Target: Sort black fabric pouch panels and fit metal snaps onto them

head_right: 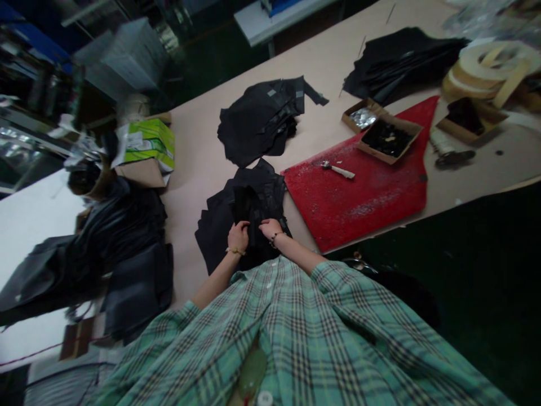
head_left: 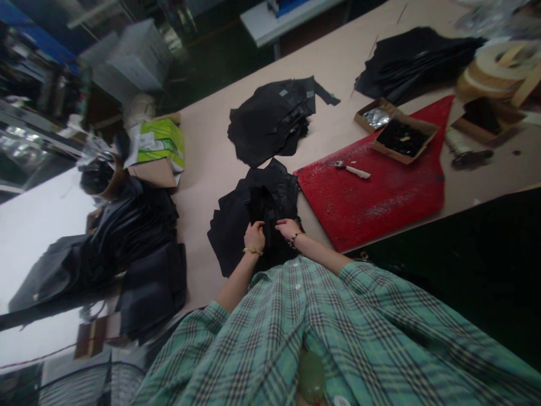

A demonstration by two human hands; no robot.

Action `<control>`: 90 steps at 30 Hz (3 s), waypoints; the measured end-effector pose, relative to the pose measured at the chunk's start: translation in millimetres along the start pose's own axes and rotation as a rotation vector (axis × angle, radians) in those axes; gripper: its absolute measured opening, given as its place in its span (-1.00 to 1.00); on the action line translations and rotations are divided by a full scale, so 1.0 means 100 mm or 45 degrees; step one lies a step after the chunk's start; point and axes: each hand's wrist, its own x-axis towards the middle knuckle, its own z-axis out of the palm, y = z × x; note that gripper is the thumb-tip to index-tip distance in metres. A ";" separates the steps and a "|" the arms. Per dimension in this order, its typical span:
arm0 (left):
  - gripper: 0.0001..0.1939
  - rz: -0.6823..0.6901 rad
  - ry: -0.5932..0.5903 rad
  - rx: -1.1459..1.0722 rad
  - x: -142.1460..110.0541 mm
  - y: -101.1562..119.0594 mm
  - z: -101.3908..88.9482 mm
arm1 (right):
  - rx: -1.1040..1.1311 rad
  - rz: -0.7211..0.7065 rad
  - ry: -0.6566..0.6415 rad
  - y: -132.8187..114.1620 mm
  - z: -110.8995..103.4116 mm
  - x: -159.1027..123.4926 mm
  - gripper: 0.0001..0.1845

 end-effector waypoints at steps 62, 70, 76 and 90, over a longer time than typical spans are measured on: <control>-0.71 0.051 0.023 -0.044 -0.01 -0.11 -0.11 | -0.293 -0.237 0.199 0.24 -0.06 -0.13 -0.58; -0.69 0.044 -0.004 -0.010 -0.05 -0.04 -0.07 | -0.134 -0.233 0.217 0.31 -0.03 -0.15 -0.60; -0.68 0.003 -0.024 -0.039 -0.04 -0.01 -0.04 | 0.045 -0.130 0.135 0.40 -0.03 -0.13 -0.66; -0.77 0.114 -0.028 -0.331 0.05 -0.18 -0.31 | -0.516 -0.759 -0.262 -0.01 0.15 -0.46 -0.39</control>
